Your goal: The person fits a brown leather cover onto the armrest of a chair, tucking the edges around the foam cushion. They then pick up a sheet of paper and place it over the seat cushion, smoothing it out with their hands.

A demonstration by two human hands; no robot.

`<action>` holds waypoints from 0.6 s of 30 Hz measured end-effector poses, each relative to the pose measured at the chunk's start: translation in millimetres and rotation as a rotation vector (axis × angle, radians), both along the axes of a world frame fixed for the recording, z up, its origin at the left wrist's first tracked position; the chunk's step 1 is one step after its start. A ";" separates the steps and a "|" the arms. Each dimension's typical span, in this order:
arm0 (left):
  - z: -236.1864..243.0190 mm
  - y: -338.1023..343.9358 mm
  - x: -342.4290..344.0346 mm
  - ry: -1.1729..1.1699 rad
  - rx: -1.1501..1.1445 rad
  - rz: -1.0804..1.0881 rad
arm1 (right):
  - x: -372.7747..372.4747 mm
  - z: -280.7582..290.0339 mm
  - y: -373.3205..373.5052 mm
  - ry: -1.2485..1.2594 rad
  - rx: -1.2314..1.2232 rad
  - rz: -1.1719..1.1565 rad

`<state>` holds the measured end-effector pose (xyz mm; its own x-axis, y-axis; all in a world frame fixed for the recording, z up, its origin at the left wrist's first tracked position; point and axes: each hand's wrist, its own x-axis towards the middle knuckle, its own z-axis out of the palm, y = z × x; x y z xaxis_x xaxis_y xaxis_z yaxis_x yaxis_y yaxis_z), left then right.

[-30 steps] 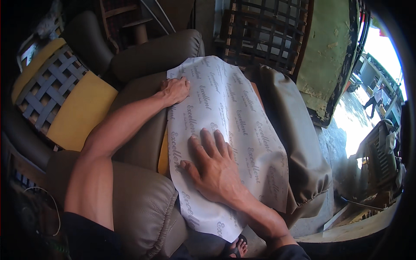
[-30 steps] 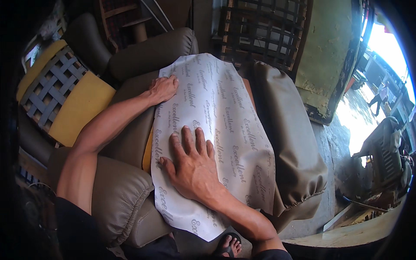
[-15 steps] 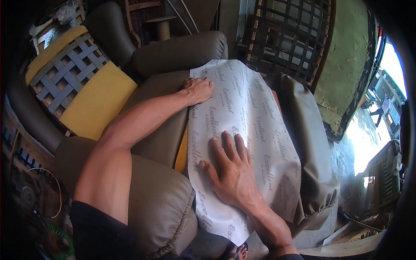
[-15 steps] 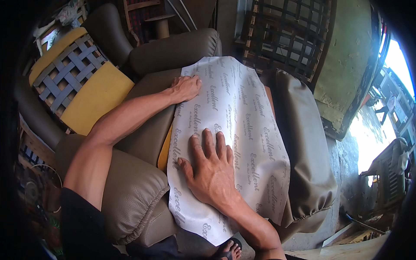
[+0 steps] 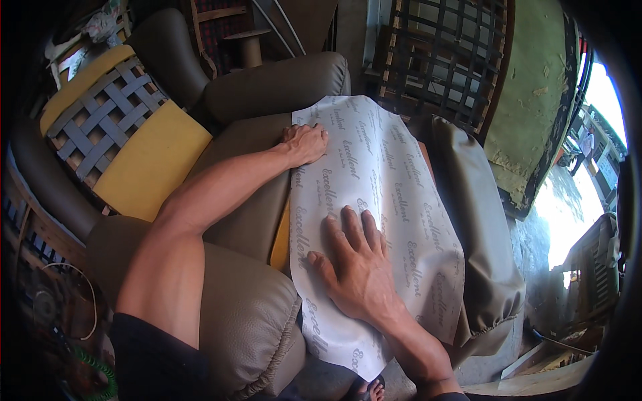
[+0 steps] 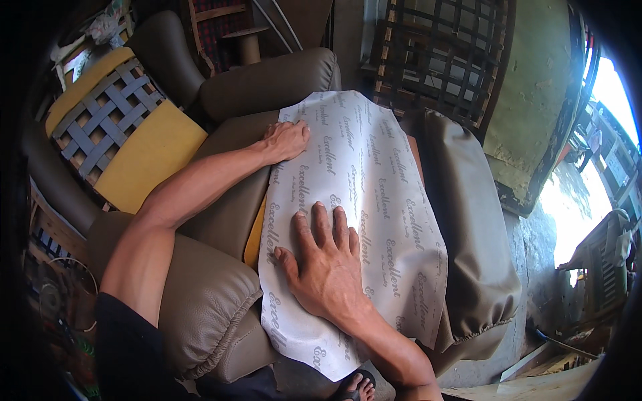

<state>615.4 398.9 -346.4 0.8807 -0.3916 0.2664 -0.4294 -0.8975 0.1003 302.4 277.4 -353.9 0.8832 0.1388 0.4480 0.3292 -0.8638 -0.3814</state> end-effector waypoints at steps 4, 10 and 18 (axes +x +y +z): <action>0.6 -1.6 0.2 0.060 -0.031 0.024 | 0.1 0.2 -0.5 -0.007 0.001 0.005; -0.7 0.6 1.2 0.046 -0.029 0.019 | 1.3 -0.6 1.0 -0.025 0.002 0.006; -3.0 -2.4 3.0 0.022 -0.037 0.010 | -1.8 3.4 -0.1 -0.009 0.013 0.006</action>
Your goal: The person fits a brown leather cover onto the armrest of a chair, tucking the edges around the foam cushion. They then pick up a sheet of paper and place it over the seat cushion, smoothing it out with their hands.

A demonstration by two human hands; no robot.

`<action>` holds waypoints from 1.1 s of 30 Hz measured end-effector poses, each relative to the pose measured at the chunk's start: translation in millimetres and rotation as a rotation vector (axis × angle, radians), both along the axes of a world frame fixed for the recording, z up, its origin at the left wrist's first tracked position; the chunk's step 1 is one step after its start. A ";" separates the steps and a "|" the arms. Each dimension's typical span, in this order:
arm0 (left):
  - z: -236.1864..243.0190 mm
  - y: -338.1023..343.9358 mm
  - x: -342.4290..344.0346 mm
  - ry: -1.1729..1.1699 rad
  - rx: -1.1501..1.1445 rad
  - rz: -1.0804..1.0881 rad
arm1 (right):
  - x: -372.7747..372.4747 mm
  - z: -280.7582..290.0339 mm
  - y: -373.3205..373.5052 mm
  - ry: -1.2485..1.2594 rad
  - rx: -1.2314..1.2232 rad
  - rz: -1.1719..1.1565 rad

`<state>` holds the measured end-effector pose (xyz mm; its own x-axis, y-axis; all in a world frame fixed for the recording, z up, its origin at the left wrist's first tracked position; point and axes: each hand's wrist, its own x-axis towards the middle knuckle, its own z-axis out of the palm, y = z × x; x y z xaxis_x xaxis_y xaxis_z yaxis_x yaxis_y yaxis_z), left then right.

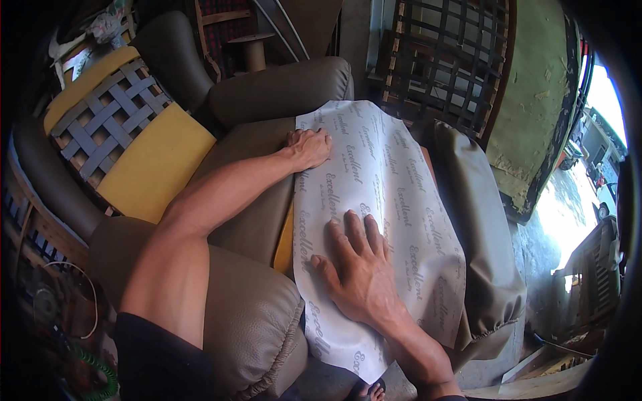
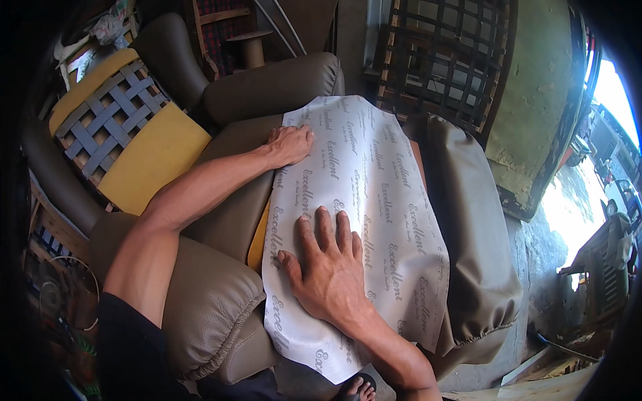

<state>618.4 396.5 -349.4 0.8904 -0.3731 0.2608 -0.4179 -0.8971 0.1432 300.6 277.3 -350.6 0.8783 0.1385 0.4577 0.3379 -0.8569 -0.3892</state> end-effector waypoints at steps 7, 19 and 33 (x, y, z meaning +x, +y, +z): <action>-1.3 5.2 -0.3 -0.052 0.012 -0.005 | 1.6 -0.6 1.2 -0.010 0.005 0.018; 0.7 2.1 -6.5 0.057 -0.035 0.011 | -0.5 2.5 3.5 0.005 -0.030 0.030; 33.7 -26.8 -2.2 0.236 0.436 -0.148 | -52.5 217.6 -78.0 -0.420 0.397 -0.024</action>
